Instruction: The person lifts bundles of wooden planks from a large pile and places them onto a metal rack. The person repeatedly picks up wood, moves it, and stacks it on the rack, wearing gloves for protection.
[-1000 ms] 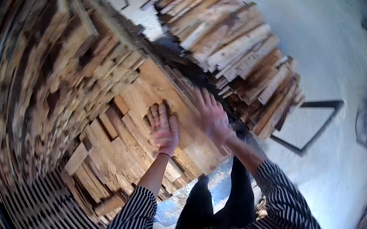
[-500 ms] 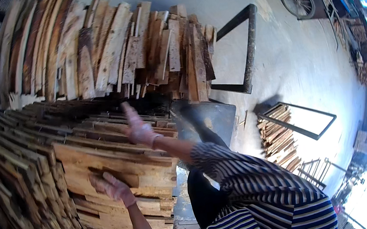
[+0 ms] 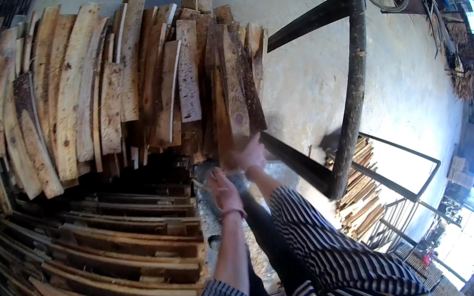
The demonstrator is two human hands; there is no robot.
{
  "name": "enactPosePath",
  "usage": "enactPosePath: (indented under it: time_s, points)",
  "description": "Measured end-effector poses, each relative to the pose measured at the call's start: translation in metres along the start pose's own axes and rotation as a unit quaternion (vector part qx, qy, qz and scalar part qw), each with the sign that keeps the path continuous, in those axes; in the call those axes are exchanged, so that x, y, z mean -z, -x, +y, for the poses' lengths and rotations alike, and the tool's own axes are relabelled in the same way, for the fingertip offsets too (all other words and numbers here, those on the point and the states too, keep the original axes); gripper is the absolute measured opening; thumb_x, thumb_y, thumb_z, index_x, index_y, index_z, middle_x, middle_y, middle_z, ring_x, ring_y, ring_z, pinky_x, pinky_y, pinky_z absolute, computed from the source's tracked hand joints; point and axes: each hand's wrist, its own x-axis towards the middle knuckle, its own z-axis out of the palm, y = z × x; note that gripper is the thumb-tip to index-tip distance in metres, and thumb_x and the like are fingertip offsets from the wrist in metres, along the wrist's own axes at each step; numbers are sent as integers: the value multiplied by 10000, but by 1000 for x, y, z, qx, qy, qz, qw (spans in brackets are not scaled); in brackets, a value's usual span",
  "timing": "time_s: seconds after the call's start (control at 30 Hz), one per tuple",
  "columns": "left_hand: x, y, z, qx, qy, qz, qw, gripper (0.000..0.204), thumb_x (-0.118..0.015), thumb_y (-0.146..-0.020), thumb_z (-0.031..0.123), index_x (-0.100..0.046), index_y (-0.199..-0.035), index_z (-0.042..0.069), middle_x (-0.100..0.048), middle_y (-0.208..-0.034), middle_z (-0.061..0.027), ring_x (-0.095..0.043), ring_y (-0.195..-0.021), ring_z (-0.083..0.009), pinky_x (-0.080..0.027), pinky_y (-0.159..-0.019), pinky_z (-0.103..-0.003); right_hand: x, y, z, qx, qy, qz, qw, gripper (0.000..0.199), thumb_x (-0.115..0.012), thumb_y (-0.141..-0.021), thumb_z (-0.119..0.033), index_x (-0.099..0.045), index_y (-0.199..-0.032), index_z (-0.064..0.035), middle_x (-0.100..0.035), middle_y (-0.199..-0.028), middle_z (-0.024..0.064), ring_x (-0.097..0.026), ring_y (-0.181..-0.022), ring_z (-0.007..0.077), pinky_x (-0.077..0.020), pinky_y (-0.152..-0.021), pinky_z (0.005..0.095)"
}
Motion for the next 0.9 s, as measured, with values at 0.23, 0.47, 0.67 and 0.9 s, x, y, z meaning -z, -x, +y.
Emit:
enactPosePath:
  time_s: [0.23, 0.47, 0.67, 0.9]
  points:
    - [-25, -111, -38, 271, 215, -186, 919, 851, -362, -1059, 669, -469, -1497, -52, -526, -1514, -265, -487, -1419, -344, -379, -1164, -383, -7, -18, 55, 178, -392, -82, 899, 968, -895, -710, -284, -399, -1488, 9, -653, -1291, 179, -654, -1161, 259, -540, -990, 375]
    - [-24, -35, 27, -34, -186, -178, 966, 787, -355, -1058, 690, -525, -1498, 60, -601, -1467, -161, -603, -1248, -306, -434, -1082, -391, 4, -18, 63, 205, -363, -98, 904, 914, -892, -769, -256, -348, -1462, -10, -618, -1311, 241, -651, -1142, 330, -546, -979, 427]
    - [54, -49, 108, 106, 38, -290, 950, 746, -649, -936, 641, -637, -1379, 41, -717, -1155, -149, -675, -1071, -256, -533, -966, -418, 52, 158, 64, 160, -375, -321, 855, 973, -915, -734, -313, -343, -1453, 9, -599, -1315, 241, -695, -1050, 312, -653, -784, 379]
    - [106, -17, 102, 120, 181, -211, 953, 398, -757, -886, 313, -679, -1167, 43, -690, -1011, -59, -676, -875, -185, -569, -788, -342, 8, 90, 29, 155, -301, -24, 941, 1019, -800, -837, -465, -267, -1602, -56, -432, -1538, 245, -518, -1354, 411, -485, -1100, 509]
